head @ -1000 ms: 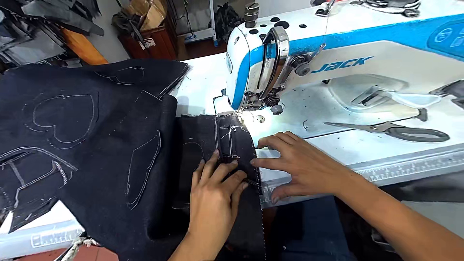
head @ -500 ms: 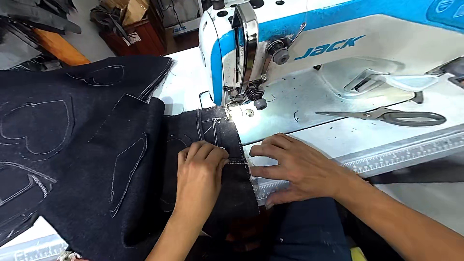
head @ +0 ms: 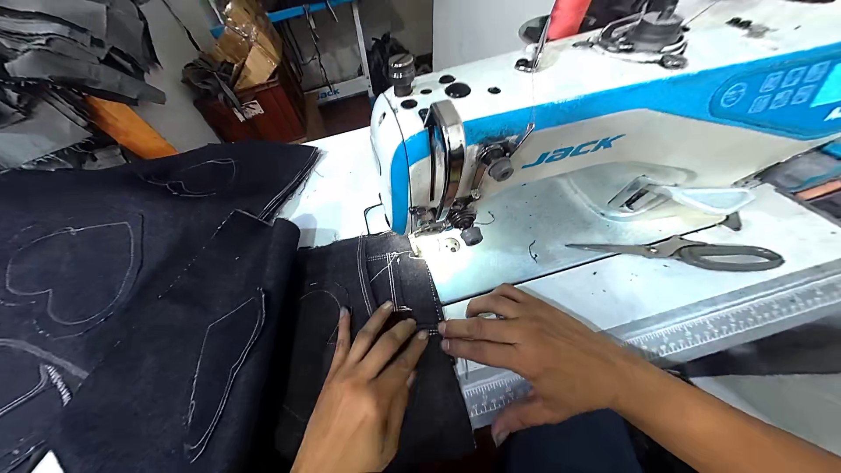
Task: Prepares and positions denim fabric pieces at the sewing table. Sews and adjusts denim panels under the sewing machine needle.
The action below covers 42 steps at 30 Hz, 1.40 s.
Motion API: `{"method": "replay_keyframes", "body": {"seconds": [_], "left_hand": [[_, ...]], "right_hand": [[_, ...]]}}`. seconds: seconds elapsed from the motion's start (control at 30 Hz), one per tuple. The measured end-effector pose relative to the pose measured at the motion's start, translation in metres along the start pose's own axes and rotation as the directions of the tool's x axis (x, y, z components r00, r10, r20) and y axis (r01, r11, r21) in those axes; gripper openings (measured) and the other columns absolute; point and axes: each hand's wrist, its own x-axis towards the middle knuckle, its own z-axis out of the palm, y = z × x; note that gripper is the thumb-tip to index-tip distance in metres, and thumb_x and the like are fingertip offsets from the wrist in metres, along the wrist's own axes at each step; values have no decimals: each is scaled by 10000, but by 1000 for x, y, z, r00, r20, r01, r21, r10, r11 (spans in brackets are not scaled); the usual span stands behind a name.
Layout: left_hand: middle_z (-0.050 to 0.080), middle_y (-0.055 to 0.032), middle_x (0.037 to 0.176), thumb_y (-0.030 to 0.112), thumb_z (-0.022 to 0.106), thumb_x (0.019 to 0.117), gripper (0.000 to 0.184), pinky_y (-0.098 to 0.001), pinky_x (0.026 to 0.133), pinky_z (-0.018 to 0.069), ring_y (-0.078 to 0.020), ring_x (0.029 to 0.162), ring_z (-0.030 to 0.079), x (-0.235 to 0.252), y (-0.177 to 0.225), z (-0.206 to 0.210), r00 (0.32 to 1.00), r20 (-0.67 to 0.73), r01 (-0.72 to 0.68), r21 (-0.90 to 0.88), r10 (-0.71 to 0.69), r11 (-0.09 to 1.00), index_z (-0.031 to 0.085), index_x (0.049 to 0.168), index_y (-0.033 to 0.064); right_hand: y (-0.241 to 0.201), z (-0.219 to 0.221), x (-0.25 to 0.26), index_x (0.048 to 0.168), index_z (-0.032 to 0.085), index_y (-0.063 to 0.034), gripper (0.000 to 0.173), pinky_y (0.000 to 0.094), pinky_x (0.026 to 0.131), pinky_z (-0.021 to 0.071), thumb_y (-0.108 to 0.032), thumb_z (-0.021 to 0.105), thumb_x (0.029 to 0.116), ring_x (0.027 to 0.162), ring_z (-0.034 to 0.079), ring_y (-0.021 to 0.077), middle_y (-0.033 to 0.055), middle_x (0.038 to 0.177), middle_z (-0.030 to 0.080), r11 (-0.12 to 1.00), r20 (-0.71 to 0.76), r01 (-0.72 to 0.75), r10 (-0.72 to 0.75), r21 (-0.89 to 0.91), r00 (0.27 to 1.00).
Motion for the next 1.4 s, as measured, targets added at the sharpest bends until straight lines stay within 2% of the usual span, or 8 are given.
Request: {"method": "replay_keyframes", "body": {"seconds": [0.1, 0.57, 0.83, 0.97, 1.13, 1.3, 1.37, 1.4], "left_hand": [[618, 14, 1447, 665, 425, 1006, 633, -703, 1181, 265, -279, 1453, 462, 11, -15, 5, 1000, 2, -18, 3, 18, 1000, 649, 1390, 214], [574, -92, 1450, 778, 420, 923, 821, -737, 1124, 280, -340, 1401, 479, 83, -67, 2, 985, 156, -85, 104, 68, 991, 588, 1451, 172], [445, -216, 1536, 663, 573, 932, 664, -792, 1030, 341, -474, 1438, 385, 144, -85, -32, 922, 386, -76, 167, 6, 983, 677, 1323, 137], [559, -258, 1415, 385, 511, 1074, 409, -782, 965, 400, -513, 1293, 533, 207, -115, -83, 829, 474, 68, 442, -297, 894, 684, 1318, 107], [558, -341, 1354, 425, 396, 1096, 572, -720, 1126, 286, -533, 1310, 501, 169, -194, -33, 937, 49, 287, 457, -346, 842, 593, 1349, -49], [661, -304, 1135, 425, 488, 1060, 523, -703, 1014, 411, -499, 1106, 631, 73, -99, -34, 950, -30, 294, 416, -310, 861, 647, 1231, -43], [702, -204, 1026, 395, 523, 1059, 438, -577, 875, 537, -384, 963, 695, 3, -47, -44, 930, -101, 362, 412, -353, 836, 666, 1181, -1], [719, -171, 998, 366, 554, 1047, 404, -517, 836, 573, -337, 925, 713, -36, -23, -45, 917, -164, 400, 403, -365, 823, 686, 1166, 3]], "right_hand": [[9, -2, 7, 1390, 616, -252, 799, 433, 866, 473, -837, 435, 877, 1182, 584, 252, -29, 1462, 590, 999, 19, -43, 43, -6, 999], [65, 0, 39, 1376, 661, -232, 828, 458, 874, 455, -829, 517, 820, 1156, 581, 236, -22, 1395, 638, 989, -46, -112, 108, -92, 993], [50, -6, 30, 1134, 770, -159, 706, 478, 887, 480, -766, 510, 887, 1138, 633, 276, 23, 1225, 732, 955, -193, -209, 169, -211, 967], [-58, 10, 5, 1064, 762, -137, 494, 389, 949, 536, -586, 575, 975, 1071, 671, 169, 24, 1093, 749, 950, -380, -176, 268, 259, 885], [-142, 81, -44, 1057, 764, -103, 358, 341, 942, 562, -441, 683, 970, 1026, 709, 171, 64, 1046, 765, 589, -44, -179, 344, 788, 938], [-158, 87, -50, 1514, 440, -70, 937, 425, 964, 563, -731, 595, 869, 1272, 609, 217, 75, 1459, 589, -137, 266, -229, 438, 964, 859], [-166, 75, -28, 1516, 367, -26, 897, 353, 1080, 514, -594, 682, 898, 1287, 580, 92, 1, 1424, 595, -102, 304, -290, 437, 952, 847], [-173, 73, -15, 1411, 484, 35, 724, 334, 1050, 537, -457, 713, 932, 1199, 636, 77, 32, 1300, 671, 28, 299, -350, 458, 936, 837]]}}
